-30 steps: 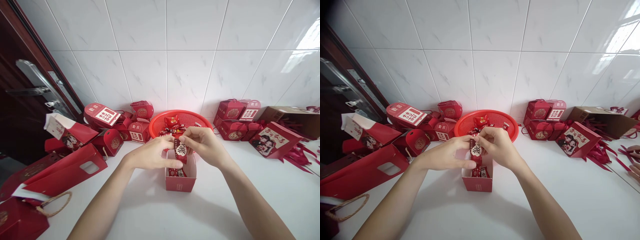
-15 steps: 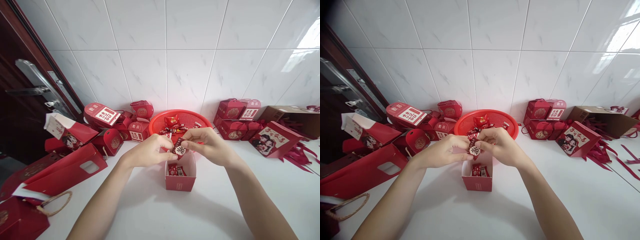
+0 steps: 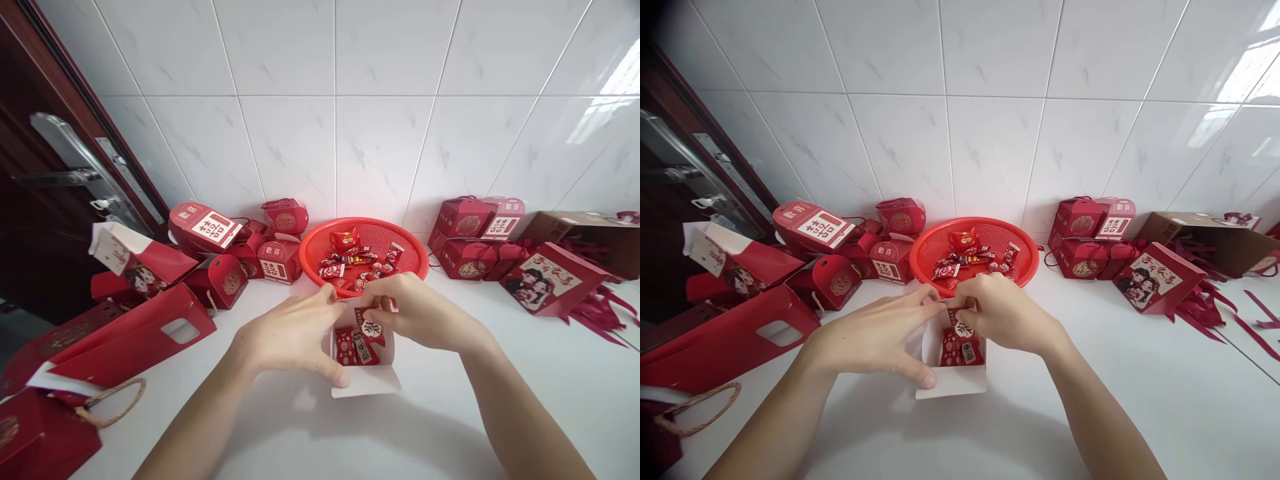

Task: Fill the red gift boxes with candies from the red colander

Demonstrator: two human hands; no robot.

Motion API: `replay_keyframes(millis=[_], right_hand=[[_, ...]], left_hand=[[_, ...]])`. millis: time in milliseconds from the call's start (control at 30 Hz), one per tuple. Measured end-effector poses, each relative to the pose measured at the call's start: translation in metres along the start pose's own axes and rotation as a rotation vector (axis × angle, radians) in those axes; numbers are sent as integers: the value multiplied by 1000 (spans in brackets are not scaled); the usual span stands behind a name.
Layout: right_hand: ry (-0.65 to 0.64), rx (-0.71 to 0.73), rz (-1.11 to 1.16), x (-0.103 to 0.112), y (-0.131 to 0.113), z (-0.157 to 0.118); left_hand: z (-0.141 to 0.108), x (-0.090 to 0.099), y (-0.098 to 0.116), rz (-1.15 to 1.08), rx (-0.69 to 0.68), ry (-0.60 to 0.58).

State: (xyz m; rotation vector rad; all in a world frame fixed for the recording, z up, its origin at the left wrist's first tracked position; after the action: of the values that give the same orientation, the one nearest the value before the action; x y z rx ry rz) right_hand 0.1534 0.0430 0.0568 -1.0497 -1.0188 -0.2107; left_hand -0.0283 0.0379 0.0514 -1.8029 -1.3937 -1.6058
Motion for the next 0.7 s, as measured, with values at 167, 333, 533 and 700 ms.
replay_keyframes(millis=[167, 333, 533, 700], right_hand=[[70, -94, -278, -3, -2, -1], [35, -118, -306, 2, -5, -8], [-66, -194, -476, 7, -2, -23], [-82, -211, -478, 6, 3, -28]], left_hand=[[3, -5, -1, 28, 31, -19], [2, -5, 1, 35, 37, -26], [-2, -7, 3, 38, 68, -65], [-2, -6, 3, 40, 96, -66]])
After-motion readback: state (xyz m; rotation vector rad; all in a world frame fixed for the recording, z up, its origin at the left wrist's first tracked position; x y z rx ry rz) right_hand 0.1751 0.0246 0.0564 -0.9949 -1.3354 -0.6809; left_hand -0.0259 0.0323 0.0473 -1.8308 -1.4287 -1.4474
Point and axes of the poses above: each hand's wrist, its own z-axis towards the middle knuckle, its own x-axis out of the back of the hand, y = z × x, the point moved 3 cm from there along z, towards the middle knuckle, and after that the axes turned 2 degrees about x, right-handed, at the moved point
